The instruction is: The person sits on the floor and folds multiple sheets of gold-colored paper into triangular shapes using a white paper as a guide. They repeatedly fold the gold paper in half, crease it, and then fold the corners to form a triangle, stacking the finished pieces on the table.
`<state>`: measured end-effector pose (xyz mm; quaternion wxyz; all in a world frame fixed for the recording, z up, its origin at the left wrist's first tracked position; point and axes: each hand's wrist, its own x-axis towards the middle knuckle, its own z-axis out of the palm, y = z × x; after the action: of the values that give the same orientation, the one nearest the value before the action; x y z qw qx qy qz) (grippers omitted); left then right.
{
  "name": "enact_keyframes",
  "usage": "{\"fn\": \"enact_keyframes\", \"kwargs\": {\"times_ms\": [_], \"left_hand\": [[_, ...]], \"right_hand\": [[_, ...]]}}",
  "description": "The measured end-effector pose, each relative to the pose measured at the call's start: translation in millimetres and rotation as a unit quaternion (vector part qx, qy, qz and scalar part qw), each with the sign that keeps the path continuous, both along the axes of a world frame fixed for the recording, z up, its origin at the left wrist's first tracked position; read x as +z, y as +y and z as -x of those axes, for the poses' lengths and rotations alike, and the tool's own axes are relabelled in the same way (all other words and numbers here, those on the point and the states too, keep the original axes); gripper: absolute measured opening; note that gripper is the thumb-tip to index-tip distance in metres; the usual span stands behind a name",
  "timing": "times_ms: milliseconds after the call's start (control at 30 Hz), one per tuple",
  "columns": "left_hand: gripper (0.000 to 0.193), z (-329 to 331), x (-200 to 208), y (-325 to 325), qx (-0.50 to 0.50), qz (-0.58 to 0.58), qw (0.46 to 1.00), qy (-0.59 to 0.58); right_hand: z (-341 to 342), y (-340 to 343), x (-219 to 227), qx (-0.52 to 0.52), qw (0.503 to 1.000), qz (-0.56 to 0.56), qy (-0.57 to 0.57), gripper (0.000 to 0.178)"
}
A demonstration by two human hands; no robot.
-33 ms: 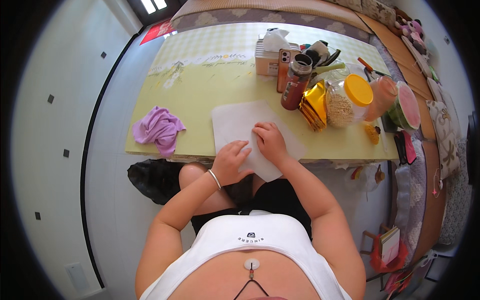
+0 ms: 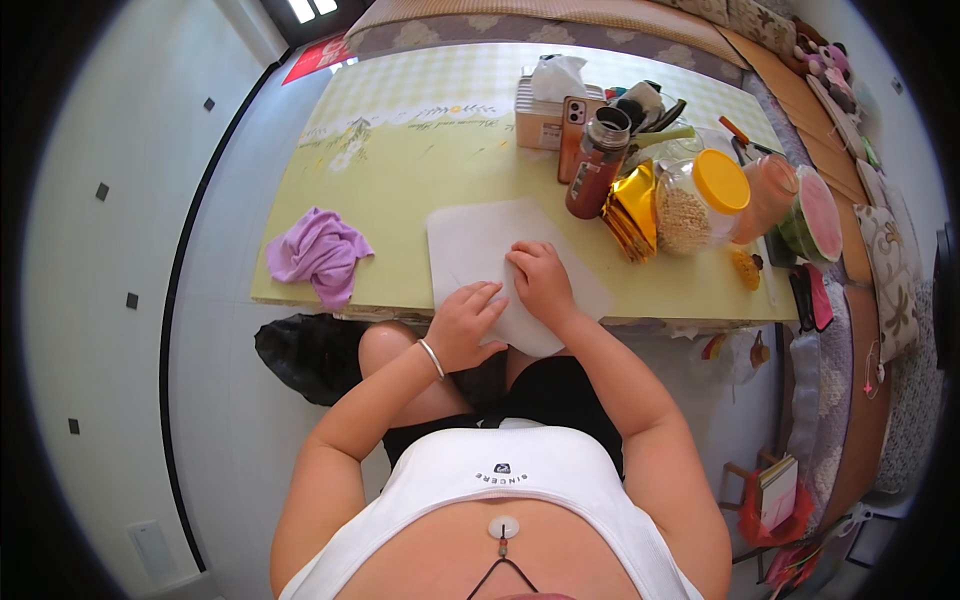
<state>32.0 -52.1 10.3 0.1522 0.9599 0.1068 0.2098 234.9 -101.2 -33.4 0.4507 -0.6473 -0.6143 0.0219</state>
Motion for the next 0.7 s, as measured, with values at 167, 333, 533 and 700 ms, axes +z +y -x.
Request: {"fn": "enact_keyframes", "kwargs": {"times_ms": [167, 333, 533, 700], "left_hand": [[0.077, -1, -14, -5, 0.027, -0.085, 0.995, 0.047], [0.063, 9, -22, 9, 0.019, -0.038, 0.999, 0.012], [0.033, 36, -22, 59, -0.019, 0.223, 0.973, -0.054], [0.031, 45, -33, 82, -0.028, 0.38, 0.922, -0.069]], "right_hand": [[6, 15, -1, -0.017, 0.997, 0.068, 0.044, 0.021], [-26, -8, 30, 0.154, 0.965, 0.17, 0.124, 0.054], [-40, -60, 52, 0.232, 0.923, 0.285, -0.113, 0.113], [-39, -59, 49, 0.244, 0.925, 0.277, -0.092, 0.117]]}}
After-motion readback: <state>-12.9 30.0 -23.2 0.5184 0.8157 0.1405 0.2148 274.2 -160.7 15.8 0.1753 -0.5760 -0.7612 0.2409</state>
